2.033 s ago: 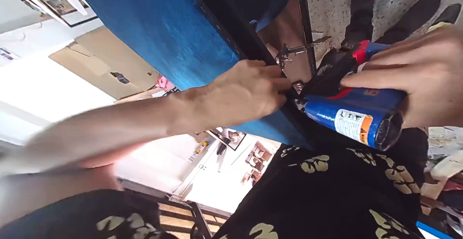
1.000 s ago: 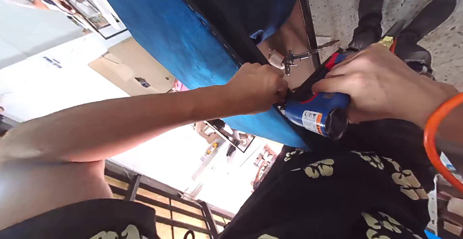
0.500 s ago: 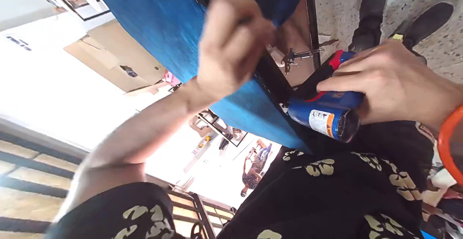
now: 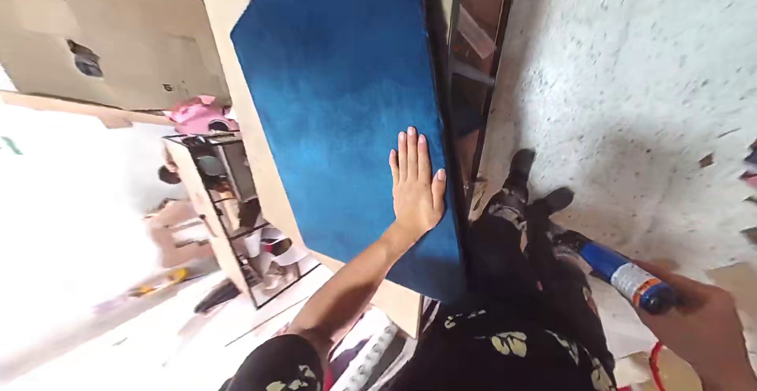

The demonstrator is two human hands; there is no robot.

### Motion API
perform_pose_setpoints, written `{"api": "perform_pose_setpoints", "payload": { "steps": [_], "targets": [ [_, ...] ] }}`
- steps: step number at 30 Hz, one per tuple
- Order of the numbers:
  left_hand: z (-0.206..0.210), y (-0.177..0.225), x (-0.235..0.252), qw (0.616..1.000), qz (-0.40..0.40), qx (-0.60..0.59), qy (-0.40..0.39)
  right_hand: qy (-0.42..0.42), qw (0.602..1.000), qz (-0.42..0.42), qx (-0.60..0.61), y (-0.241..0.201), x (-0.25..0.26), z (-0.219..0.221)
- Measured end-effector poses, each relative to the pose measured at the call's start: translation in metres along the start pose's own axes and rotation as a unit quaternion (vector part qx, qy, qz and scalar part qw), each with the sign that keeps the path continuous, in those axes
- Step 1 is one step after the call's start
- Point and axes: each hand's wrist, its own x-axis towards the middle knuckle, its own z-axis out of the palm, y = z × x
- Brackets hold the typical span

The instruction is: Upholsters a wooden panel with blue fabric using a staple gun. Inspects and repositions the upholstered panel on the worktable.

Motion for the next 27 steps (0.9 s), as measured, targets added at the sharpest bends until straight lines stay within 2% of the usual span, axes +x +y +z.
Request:
{"api": "perform_pose_setpoints", "payload": {
  "steps": [3, 7, 13, 18, 22, 27],
  "targets": [
    [-0.001, -0.001, 0.002, 1.000, -0.009, -0.013, -0.007, 0.012, 0.999, -0.018, -0.038, -0.016, 0.011, -0.022],
    [0.000, 0.000, 0.003, 0.999, -0.043, -0.025, -0.018, -0.023, 0.996, -0.090, 0.014, -0.034, 0.061, -0.027],
    [0.000, 0.026, 0.015, 0.991, -0.129, -0.013, -0.017, -0.122, 0.961, -0.231, 0.093, -0.057, 0.177, 0.006],
    [0.002, 0.028, 0.019, 0.990, -0.140, -0.013, -0.005, -0.106, 0.925, -0.352, 0.095, -0.112, 0.258, 0.048],
    [0.002, 0.028, 0.019, 0.986, -0.166, -0.009, -0.002, -0.136, 0.900, -0.398, 0.114, -0.143, 0.292, 0.072],
    [0.003, 0.028, 0.019, 0.984, -0.175, -0.013, -0.004, -0.156, 0.890, -0.416, 0.103, -0.149, 0.314, 0.079]
  ]
}}
